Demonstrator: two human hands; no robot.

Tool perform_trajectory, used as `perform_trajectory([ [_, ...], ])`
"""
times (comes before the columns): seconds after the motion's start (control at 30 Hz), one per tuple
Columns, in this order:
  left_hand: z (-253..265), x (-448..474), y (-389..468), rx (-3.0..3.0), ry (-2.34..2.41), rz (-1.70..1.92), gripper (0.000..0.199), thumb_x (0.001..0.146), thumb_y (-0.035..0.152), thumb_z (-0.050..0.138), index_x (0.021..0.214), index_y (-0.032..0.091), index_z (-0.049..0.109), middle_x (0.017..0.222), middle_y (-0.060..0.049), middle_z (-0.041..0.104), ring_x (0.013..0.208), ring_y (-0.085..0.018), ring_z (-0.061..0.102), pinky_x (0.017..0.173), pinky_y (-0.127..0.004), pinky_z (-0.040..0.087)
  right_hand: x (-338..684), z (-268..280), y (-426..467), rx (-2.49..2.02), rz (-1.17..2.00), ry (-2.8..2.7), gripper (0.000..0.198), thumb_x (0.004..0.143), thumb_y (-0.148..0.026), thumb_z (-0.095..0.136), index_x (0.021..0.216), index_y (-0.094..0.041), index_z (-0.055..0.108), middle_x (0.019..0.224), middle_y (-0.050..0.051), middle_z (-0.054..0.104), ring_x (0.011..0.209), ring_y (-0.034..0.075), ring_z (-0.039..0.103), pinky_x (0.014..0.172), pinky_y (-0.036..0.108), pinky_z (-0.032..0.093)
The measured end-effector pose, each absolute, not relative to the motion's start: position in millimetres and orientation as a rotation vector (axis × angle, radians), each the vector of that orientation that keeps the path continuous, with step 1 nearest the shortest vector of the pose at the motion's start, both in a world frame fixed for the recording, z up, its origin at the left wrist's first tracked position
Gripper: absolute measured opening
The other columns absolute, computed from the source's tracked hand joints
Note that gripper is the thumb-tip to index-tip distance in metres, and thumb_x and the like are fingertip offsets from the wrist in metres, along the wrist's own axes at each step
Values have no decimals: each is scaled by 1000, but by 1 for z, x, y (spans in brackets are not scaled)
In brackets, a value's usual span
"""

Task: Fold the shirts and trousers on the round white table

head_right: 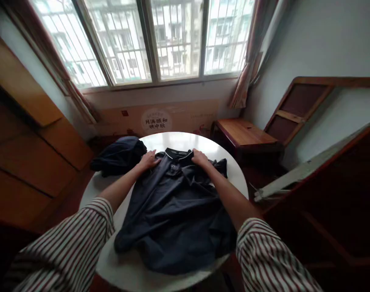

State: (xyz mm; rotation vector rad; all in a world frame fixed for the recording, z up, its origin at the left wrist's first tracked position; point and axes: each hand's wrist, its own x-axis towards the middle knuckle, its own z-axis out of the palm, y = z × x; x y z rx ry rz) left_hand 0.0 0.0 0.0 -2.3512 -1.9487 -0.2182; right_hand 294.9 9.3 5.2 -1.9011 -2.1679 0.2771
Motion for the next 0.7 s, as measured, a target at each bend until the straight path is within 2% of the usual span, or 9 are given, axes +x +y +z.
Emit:
perform_trajectory([
  [0.1,9,-1,-7,-2405,-1937,-187,44,90,27,59,128,6,55,111,-19,69,106,-30,66,93,-36,49,299,9,-7,-1906,226,-2150,43,88,-15,42,130,-18,49,105,16,69,90,30,66,75,35,45],
  [0.2,25,-12,-33,-2432,-1819,-341,24,93,20,51,111,13,64,111,-14,70,109,-24,65,98,-31,46,312,12,-29,-1716,129,-2079,37,94,-20,34,129,-16,46,95,15,68,84,29,65,74,37,46],
  [0.27,40,-27,-63,-2398,-1679,-576,21,96,21,47,107,15,64,109,-12,69,106,-22,65,96,-30,47,325,13,-47,-1480,55,-1991,32,95,-23,33,123,-16,48,88,13,67,79,29,64,71,38,47],
  [0.33,53,-47,-102,-2359,-1522,-783,20,96,25,48,105,16,63,100,-9,70,91,-20,67,84,-29,50,340,16,-67,-1227,-27,-1906,27,93,-23,35,116,-18,48,89,12,65,79,27,64,71,39,49],
  [0.4,63,-68,-143,-2395,-1397,-793,18,95,26,51,102,18,65,90,-5,70,76,-17,66,71,-25,50,353,21,-89,-1003,-100,-1858,22,91,-24,41,111,-21,48,96,11,65,87,27,64,77,41,51],
  [0.53,79,-101,-196,-2424,-1306,-701,20,93,26,52,103,21,69,82,-1,68,63,-12,61,60,-21,45,363,35,-122,-786,-154,-1804,15,90,-24,47,105,-23,49,102,9,62,96,27,62,84,45,51],
  [0.6,92,-110,-195,-2365,-1400,-741,23,95,29,51,105,20,69,84,-2,68,66,-13,62,62,-21,46,357,44,-121,-765,-167,-1776,15,90,-25,47,105,-24,49,102,9,62,97,27,62,86,46,51],
  [0.7,121,-111,-159,-2239,-1546,-802,29,98,34,48,104,16,69,93,-6,69,82,-18,65,77,-27,50,333,68,-83,-788,-208,-1764,16,91,-28,45,105,-22,51,101,11,61,99,28,60,89,48,49],
])
